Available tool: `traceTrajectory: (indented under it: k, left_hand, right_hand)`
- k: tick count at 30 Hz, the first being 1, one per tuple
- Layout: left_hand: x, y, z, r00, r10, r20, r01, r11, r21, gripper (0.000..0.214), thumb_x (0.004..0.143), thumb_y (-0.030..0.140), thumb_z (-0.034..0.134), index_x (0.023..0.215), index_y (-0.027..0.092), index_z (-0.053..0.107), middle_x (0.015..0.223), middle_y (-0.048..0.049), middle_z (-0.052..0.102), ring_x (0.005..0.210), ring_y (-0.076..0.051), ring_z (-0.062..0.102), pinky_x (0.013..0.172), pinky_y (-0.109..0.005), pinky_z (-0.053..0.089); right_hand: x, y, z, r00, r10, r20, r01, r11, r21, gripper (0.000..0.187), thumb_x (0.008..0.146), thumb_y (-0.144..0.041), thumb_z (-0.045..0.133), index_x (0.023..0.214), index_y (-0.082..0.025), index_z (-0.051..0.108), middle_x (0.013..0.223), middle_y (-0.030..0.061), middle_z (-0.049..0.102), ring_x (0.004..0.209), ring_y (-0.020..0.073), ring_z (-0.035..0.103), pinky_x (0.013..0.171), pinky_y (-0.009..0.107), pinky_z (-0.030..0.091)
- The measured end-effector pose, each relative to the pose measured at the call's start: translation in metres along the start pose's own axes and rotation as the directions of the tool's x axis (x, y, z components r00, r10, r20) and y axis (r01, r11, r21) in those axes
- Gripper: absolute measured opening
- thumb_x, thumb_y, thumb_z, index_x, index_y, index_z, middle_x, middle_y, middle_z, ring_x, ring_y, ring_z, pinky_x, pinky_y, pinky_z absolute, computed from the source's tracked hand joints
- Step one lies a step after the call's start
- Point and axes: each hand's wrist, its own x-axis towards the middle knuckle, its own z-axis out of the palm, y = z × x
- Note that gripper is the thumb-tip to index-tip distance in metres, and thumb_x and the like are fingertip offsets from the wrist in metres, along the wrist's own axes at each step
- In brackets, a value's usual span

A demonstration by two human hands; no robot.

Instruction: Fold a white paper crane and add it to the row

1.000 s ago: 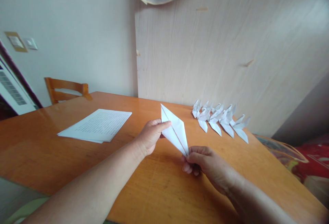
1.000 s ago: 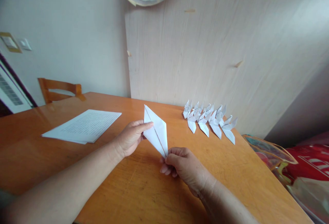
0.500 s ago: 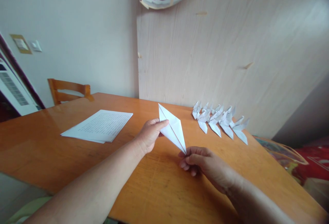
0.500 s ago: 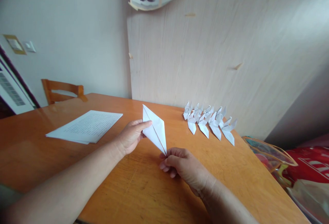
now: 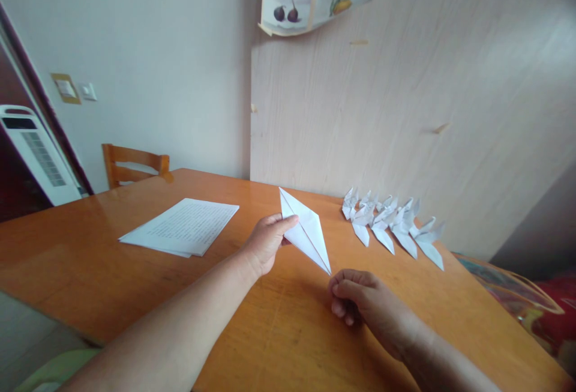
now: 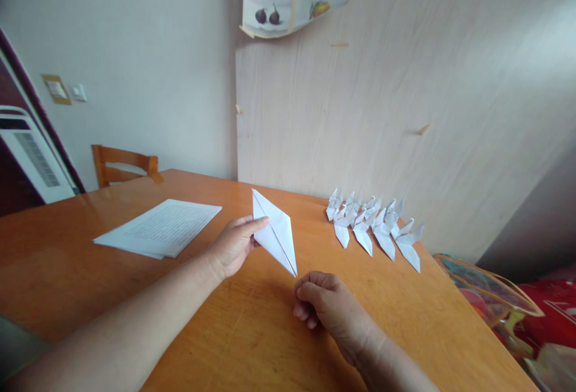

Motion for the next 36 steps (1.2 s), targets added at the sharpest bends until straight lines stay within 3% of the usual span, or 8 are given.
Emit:
traceTrajectory:
  k: [6,10,13,20,26,31,36]
  left_hand:
    - [0.001,0.000,-0.002,1.000,-0.010,0.016,0.010,1.000,-0.003,0.035,0.076,0.039,0.075,0.097,0.011,0.071,0.099,-0.0134,0.071,0.087,-0.020,0.064,0.077,-0.031,0.047]
    - [-0.001,-0.002,-0.001,0.999,-0.031,0.034,0.031,0.999,-0.007,0.037,0.074,0.041,0.077,0.096,0.012,0.071,0.099,-0.0130,0.072,0.088,-0.021,0.064,0.077,-0.031,0.046]
    - [-0.004,-0.005,0.002,0.997,-0.052,0.057,0.053,0.999,-0.013,0.037,0.072,0.044,0.078,0.091,0.013,0.072,0.095,-0.0110,0.072,0.084,-0.019,0.064,0.075,-0.029,0.045]
    - [-0.019,-0.017,0.017,0.986,-0.106,0.129,0.107,0.994,0.006,0.036,0.074,0.046,0.076,0.089,0.013,0.073,0.084,-0.0082,0.071,0.072,-0.016,0.060,0.070,-0.028,0.040]
    - [-0.026,-0.019,0.024,0.971,-0.170,0.170,0.176,0.984,-0.016,0.038,0.069,0.045,0.081,0.087,0.013,0.073,0.083,-0.0082,0.070,0.073,-0.017,0.059,0.071,-0.029,0.042]
    - [-0.017,-0.018,0.017,0.978,-0.151,0.141,0.159,0.986,-0.043,0.036,0.069,0.044,0.081,0.083,0.013,0.071,0.084,-0.0083,0.070,0.075,-0.018,0.061,0.075,-0.031,0.044]
    - [-0.005,-0.013,0.005,0.992,-0.090,0.088,0.096,0.993,-0.063,0.035,0.066,0.045,0.082,0.073,0.014,0.066,0.075,-0.0031,0.064,0.070,-0.013,0.056,0.069,-0.026,0.040]
  right_hand:
    - [0.002,0.003,-0.005,0.999,-0.049,-0.015,0.049,0.999,0.006,0.015,0.079,-0.028,0.054,0.072,-0.017,0.061,0.058,0.0000,0.058,0.054,0.0120,0.049,0.051,0.025,0.034]
    - [0.005,0.000,-0.011,0.978,-0.114,-0.175,0.108,0.993,-0.044,0.016,0.080,-0.031,0.056,0.072,-0.019,0.061,0.060,-0.0012,0.054,0.056,0.0129,0.046,0.053,0.027,0.033]
    - [0.006,-0.002,-0.013,0.945,-0.180,-0.272,0.165,0.983,-0.078,0.020,0.084,-0.039,0.058,0.084,-0.020,0.065,0.076,0.0015,0.061,0.071,0.0159,0.053,0.061,0.028,0.038]
    - [0.003,-0.006,-0.001,0.966,-0.243,-0.092,0.249,0.966,0.069,0.042,0.085,-0.056,0.062,0.108,-0.020,0.067,0.097,0.0056,0.069,0.087,0.0217,0.059,0.076,0.030,0.045]
    - [0.005,-0.002,0.003,0.984,-0.175,-0.014,0.175,0.973,0.152,0.039,0.079,-0.052,0.070,0.098,-0.018,0.071,0.083,0.0043,0.070,0.080,0.0226,0.062,0.074,0.031,0.046]
    - [0.004,-0.001,0.001,0.986,-0.165,0.026,0.159,0.973,0.169,0.032,0.079,-0.045,0.072,0.098,-0.019,0.073,0.082,0.0035,0.071,0.078,0.0212,0.063,0.072,0.030,0.046]
    - [0.003,0.000,0.000,0.988,-0.138,0.069,0.124,0.977,0.173,0.036,0.077,-0.045,0.073,0.100,-0.018,0.074,0.086,0.0059,0.072,0.076,0.0208,0.062,0.069,0.029,0.046]
